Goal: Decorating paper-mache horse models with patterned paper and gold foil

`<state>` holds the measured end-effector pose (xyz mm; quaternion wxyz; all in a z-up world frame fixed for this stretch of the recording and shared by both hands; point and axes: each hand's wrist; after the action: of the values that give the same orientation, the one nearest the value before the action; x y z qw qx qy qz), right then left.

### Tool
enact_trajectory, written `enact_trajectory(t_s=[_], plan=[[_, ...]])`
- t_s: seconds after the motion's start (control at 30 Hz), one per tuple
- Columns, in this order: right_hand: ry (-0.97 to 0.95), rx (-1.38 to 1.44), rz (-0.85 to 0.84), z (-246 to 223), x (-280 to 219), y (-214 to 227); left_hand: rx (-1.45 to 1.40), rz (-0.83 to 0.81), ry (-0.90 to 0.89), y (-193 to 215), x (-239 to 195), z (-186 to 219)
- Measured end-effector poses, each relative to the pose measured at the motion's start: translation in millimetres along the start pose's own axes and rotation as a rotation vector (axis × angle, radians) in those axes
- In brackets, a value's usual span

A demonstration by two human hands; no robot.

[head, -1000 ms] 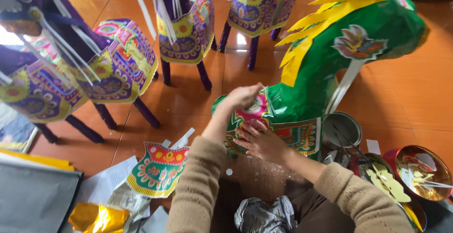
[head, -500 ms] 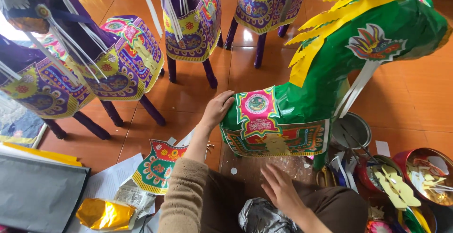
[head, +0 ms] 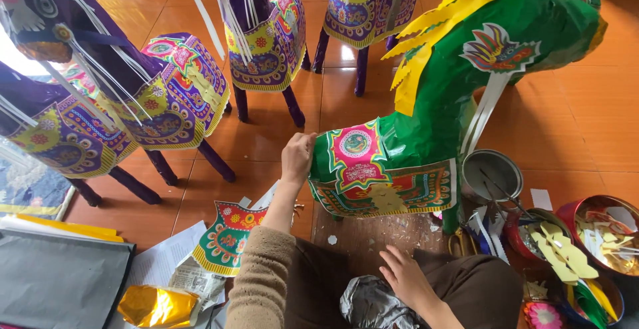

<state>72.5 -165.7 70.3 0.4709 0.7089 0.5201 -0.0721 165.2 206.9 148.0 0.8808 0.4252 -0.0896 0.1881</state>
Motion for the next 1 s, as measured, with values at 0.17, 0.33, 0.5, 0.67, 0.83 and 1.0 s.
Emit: enact_trajectory(t_s=[0.17,0.33,0.5,0.67,0.83,1.0], plan=[[0.049,0.005,0.026,14,3,-13,-0.069,0.024,0.106,5,3,-11],[0.089,-0.024,0.041,17,4,-20,-0.065,-0.127,0.034,1,-2,5],[0.092,-0.021,0.024,20,5,-24,-0.01,-0.003,0.043,-4,-10,16],[0.082,0.023,-0.01,23,3,-18,0.038,0.022,0.094,-6,-12,9],[-0.007,0.092,0.342,61,0,22,-0.044,0.026,0.18,2,-40,-27],[-0.244,0.263,0.788,112,9,84,-0.212,0.143,0.485,6,-118,-45]])
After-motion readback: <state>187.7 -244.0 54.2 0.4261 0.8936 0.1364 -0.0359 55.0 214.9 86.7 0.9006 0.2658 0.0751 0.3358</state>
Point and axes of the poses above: each hand's wrist, its own x-axis towards the middle knuckle, its own y-axis out of the back of the hand, z = x × y, and after that the axes turned 12 degrees about -z, right-handed
